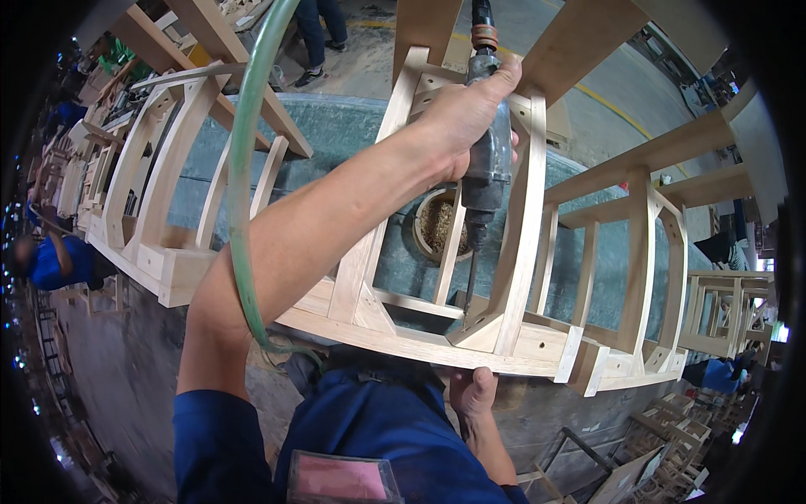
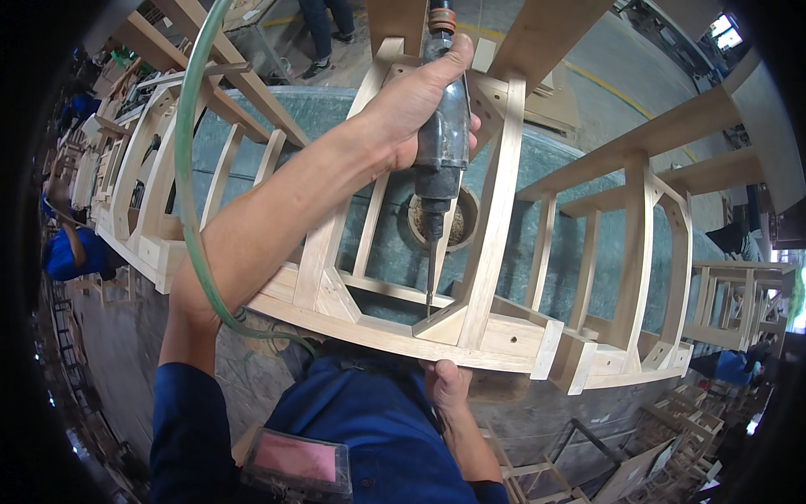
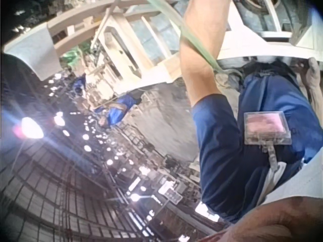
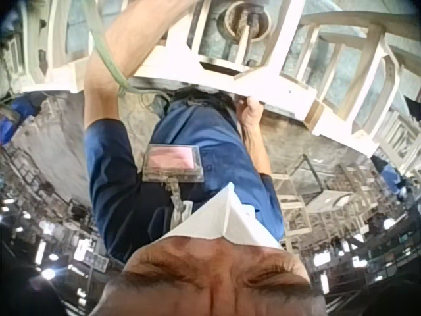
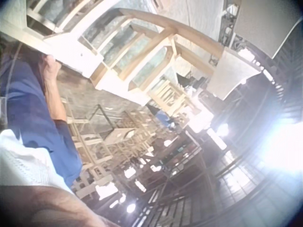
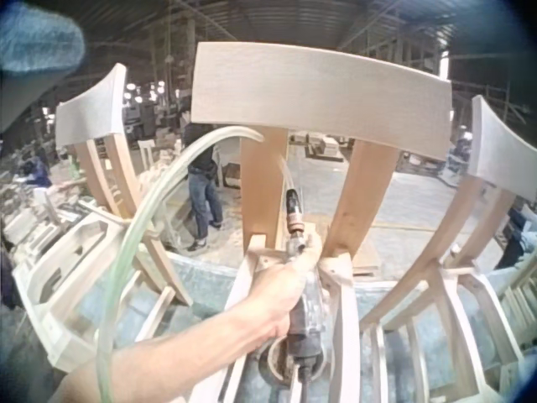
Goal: The person uses a pneumatic drill to drive screws into the joints of a wooden chair frame. They repeatedly position the tool, fasten screws, and adjust the chair's orientation on the workbench to access different connection points.
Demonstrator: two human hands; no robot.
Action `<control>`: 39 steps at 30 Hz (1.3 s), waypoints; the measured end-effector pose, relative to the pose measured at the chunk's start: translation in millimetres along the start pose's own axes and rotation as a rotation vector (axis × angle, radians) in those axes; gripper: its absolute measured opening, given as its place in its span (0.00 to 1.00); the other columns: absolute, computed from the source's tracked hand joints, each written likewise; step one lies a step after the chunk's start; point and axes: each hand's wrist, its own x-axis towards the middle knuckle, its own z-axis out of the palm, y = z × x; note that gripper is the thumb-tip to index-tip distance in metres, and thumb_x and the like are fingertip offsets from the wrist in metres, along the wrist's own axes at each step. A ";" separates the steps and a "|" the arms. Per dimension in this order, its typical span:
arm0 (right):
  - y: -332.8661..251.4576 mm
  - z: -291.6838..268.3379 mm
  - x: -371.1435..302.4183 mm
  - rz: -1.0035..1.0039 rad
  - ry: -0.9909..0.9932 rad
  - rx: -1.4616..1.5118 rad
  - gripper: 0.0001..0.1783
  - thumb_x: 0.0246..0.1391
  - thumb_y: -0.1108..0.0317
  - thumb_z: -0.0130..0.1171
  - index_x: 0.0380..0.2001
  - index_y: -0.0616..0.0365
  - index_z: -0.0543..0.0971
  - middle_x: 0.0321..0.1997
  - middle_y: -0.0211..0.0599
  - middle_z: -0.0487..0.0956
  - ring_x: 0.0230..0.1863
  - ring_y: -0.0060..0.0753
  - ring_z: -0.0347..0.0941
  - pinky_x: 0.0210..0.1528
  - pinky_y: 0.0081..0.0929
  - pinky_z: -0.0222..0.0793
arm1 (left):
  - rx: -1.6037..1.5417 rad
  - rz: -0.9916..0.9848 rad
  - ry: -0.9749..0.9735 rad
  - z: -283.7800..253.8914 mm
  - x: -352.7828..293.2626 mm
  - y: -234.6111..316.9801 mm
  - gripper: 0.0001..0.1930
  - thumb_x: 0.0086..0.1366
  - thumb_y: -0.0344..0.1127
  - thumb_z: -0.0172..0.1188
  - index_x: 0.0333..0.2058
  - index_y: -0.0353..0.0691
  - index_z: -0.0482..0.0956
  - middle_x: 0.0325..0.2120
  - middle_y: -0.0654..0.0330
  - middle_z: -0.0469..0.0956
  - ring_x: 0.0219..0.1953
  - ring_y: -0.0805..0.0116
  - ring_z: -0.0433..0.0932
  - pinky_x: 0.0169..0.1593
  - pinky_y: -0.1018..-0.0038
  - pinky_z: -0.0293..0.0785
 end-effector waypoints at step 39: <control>8.6 9.2 4.3 -0.019 0.137 0.040 0.46 0.32 0.51 0.70 0.58 0.55 0.68 0.51 0.31 0.76 0.53 0.34 0.73 0.57 0.39 0.69 | -0.035 -0.283 0.076 3.8 10.1 -45.5 0.32 0.62 0.54 0.63 0.49 0.30 0.66 0.28 0.52 0.71 0.23 0.66 0.74 0.22 0.66 0.77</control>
